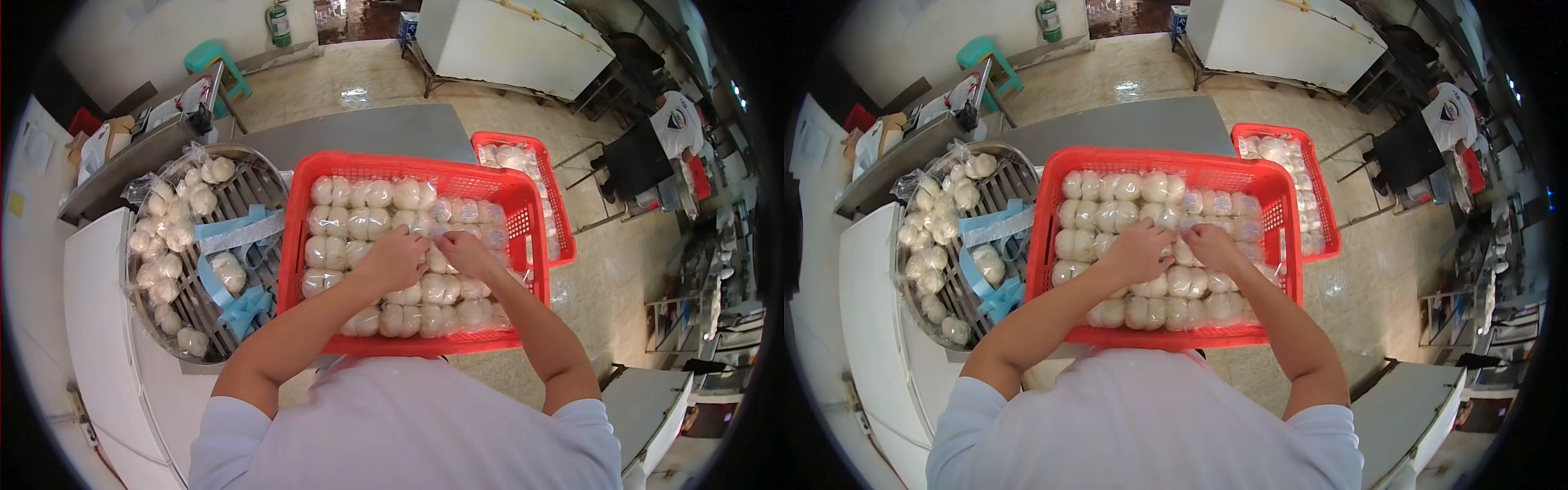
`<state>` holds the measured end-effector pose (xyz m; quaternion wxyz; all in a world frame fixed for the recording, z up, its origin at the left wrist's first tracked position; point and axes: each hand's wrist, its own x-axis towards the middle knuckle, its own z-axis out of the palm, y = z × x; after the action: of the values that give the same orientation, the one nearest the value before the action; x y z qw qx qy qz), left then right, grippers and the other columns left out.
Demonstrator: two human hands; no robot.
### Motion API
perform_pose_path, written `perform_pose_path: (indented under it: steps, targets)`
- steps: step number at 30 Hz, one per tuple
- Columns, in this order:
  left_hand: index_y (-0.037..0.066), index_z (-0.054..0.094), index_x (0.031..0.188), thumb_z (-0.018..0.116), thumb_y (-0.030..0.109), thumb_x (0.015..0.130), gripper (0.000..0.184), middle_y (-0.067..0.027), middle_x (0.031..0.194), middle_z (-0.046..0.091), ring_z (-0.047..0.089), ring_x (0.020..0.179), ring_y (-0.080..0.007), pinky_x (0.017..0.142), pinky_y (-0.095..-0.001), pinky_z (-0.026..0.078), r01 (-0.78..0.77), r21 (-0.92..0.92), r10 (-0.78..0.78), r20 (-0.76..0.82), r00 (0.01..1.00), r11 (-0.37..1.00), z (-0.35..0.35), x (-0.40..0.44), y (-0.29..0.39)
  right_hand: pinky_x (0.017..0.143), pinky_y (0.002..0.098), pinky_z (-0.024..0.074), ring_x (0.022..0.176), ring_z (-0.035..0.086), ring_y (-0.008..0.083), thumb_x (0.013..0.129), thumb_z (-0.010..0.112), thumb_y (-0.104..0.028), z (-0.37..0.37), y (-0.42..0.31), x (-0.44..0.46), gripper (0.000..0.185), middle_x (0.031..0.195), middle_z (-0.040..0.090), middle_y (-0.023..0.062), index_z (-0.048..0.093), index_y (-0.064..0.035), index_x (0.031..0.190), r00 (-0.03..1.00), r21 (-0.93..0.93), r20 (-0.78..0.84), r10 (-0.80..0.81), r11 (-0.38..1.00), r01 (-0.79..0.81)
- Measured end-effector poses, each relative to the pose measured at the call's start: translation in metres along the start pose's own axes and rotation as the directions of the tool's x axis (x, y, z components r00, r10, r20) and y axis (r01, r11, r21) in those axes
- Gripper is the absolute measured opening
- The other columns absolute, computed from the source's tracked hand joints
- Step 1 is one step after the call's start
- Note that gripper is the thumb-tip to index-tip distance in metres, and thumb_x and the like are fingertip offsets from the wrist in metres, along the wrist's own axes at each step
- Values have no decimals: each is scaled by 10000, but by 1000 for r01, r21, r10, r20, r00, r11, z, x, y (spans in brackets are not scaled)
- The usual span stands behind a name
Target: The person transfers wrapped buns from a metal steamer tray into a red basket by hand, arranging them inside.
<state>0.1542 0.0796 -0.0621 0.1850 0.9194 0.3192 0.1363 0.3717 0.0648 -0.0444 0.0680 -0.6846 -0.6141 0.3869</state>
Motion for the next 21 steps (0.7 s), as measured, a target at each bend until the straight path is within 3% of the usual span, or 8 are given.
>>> perform_pose_path:
  steps: [3, 8, 12, 14, 15, 16, 18, 21]
  targets:
    - [81, 704, 1172, 823, 306, 816, 438, -106, 1084, 718, 642, 1071, -304, 989, -430, 524, 67, -16, -66, 27, 997, 998, -5, 1, -4, 909, 505, 538, 992, 703, 466, 1039, 497, -473, 21, -2, 9, 546, 1009, 735, 291, 759, 4, 1085, 995, 52, -94, -13, 998, 18]
    - [80, 676, 1238, 831, 285, 842, 472, -132, 1102, 711, 637, 1167, -340, 1016, -449, 517, 88, -164, -74, 89, 993, 983, -25, -9, -1, 929, 523, 524, 1036, 685, 471, 1060, 443, -442, 36, 0, 10, 508, 1050, 740, 271, 759, -46, 1096, 987, -57, -128, -100, 994, 93]
    - [63, 694, 1231, 827, 265, 854, 448, -149, 1136, 720, 648, 1156, -358, 1014, -461, 519, 41, -355, -111, -180, 977, 934, -79, -49, 14, 962, 618, 470, 1126, 593, 513, 1050, 494, -424, 54, 43, 34, 502, 1192, 646, 283, 663, 27, 1191, 949, -632, -62, -310, 748, 203]
    - [62, 707, 1218, 822, 255, 862, 421, -154, 1158, 724, 658, 1145, -358, 1014, -457, 519, 12, -430, -166, -323, 932, 903, -112, -87, 7, 968, 641, 449, 1126, 586, 508, 1069, 469, -450, 60, 4, 9, 513, 1204, 627, 295, 633, 21, 1187, 928, -558, -266, -261, 827, 73]
    - [64, 715, 1206, 820, 250, 863, 404, -155, 1178, 724, 663, 1140, -354, 1016, -448, 518, 84, -428, -267, -388, 882, 900, -122, -110, -7, 971, 652, 439, 1126, 583, 505, 1079, 456, -463, 59, -15, -2, 519, 1211, 617, 302, 618, 18, 1185, 903, -506, -366, -224, 863, 8]
    - [67, 722, 1193, 819, 245, 864, 386, -155, 1199, 724, 668, 1134, -351, 1019, -439, 517, 153, -433, -359, -447, 819, 888, -131, -136, -24, 1019, 597, 443, 1156, 569, 503, 1106, 374, -483, 59, -23, -4, 593, 1264, 593, 301, 614, 40, 1251, 950, -510, -288, -123, 859, -44]
    - [55, 730, 1166, 743, 199, 892, 310, -170, 1104, 733, 668, 1123, -371, 1012, -431, 515, 380, -534, -629, -427, 649, 755, -141, -183, -68, 1028, 603, 429, 1149, 561, 521, 1109, 358, -500, 60, -14, 4, 625, 1258, 588, 320, 610, 59, 1230, 957, -441, -259, -133, 897, 6]
    - [37, 601, 1371, 813, 267, 831, 624, -214, 1328, 644, 617, 1241, -400, 1084, -486, 474, 753, -105, -749, -263, 609, 649, -101, -264, -152, 1021, 606, 417, 1125, 554, 535, 1112, 347, -513, 61, 5, 12, 660, 1229, 585, 344, 608, 89, 1191, 951, -364, -251, -180, 928, 80]
